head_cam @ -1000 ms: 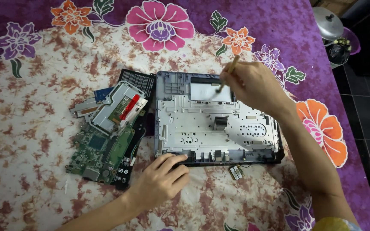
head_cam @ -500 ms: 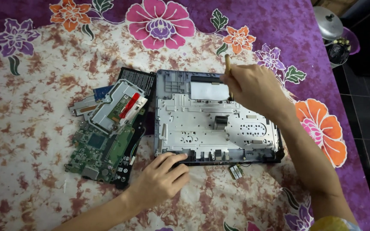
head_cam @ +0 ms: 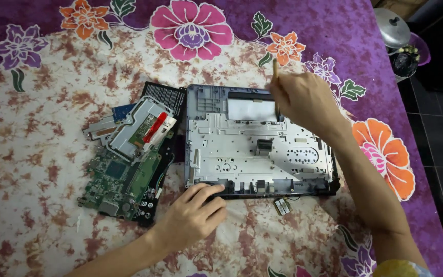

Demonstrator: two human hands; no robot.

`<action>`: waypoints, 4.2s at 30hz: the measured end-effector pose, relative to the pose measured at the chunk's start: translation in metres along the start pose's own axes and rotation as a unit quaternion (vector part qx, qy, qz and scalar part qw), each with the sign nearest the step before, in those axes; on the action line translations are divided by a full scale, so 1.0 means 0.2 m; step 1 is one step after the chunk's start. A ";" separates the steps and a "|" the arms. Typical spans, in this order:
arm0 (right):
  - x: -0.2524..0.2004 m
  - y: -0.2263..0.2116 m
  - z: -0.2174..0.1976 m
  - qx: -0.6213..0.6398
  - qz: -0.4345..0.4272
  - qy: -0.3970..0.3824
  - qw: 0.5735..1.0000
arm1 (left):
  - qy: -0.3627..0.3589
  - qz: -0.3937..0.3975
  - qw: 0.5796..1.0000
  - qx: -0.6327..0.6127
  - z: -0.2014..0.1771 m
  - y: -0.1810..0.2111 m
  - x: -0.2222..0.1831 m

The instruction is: Disassembling a laptop and cleaning the motherboard and internal components using a screwdriver and a brush.

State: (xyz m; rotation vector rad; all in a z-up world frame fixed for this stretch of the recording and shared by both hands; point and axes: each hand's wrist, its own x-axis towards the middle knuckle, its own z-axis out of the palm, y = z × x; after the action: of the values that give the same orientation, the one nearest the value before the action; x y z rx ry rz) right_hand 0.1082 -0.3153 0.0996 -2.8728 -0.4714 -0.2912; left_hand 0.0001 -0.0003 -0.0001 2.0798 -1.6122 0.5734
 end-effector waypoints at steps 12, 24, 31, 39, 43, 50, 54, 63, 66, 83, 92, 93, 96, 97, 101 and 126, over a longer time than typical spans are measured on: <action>-0.02 -0.12 -0.06 0.065 -0.052 -0.052 0.995 | -0.012 -0.002 1.000 -0.004 -0.01 0.00 0.00; -0.05 -0.24 -0.14 0.115 -0.158 -0.020 0.981 | -0.006 -0.002 1.000 -0.008 0.00 0.00 0.00; -0.08 -0.21 -0.18 0.109 -0.135 -0.029 0.984 | 0.000 0.000 1.000 -0.005 0.00 0.00 0.01; -0.14 -0.18 -0.23 0.114 -0.100 -0.058 0.987 | -0.015 0.003 1.000 0.003 0.02 0.00 -0.01; -0.22 -0.10 -0.25 0.176 -0.129 0.010 0.976 | -0.015 0.002 1.000 0.010 0.02 0.00 -0.02; -0.36 0.08 -0.22 0.109 -0.005 0.018 0.994 | -0.013 0.007 1.000 0.009 0.03 -0.01 -0.01; -0.39 0.08 -0.24 0.121 0.023 0.026 0.992 | -0.017 0.004 1.000 0.012 0.01 0.00 -0.01; -0.43 0.14 -0.23 -0.002 0.015 0.043 0.999 | -0.014 0.008 1.000 0.022 0.02 0.00 -0.02; -0.45 0.14 -0.22 0.105 0.006 0.046 0.993 | -0.014 0.006 1.000 0.023 0.04 0.00 -0.02; -0.41 0.08 -0.22 0.127 0.032 0.022 0.991 | -0.008 -0.002 1.000 0.003 -0.02 0.00 0.02; -0.44 0.09 -0.24 0.137 0.077 0.015 0.988 | 0.026 -0.004 1.000 -0.018 -0.04 0.01 0.02; -0.44 0.05 -0.26 0.186 0.083 -0.017 0.979 | 0.032 0.001 0.999 -0.027 -0.03 0.01 0.02; -0.47 0.04 -0.23 0.107 0.014 0.091 0.990 | 0.108 -0.057 0.990 -0.065 -0.16 -0.01 0.13; -0.49 0.02 -0.22 0.110 0.012 0.089 0.990 | 0.107 -0.061 0.990 -0.063 -0.24 -0.05 0.15; -0.52 -0.04 -0.17 0.174 -0.018 0.113 0.978 | 0.092 -0.212 0.973 -0.012 -0.50 -0.27 0.18; 0.22 -0.70 0.38 0.140 -0.308 0.050 0.940 | -0.142 -0.571 0.798 -0.131 -0.49 -0.85 0.08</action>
State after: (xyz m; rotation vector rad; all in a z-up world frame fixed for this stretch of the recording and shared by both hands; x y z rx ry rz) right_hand 0.1153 -0.1548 0.0630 -2.3498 -1.2754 -0.4237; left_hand 0.1642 0.0804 0.0732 2.4656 -0.2500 -0.3820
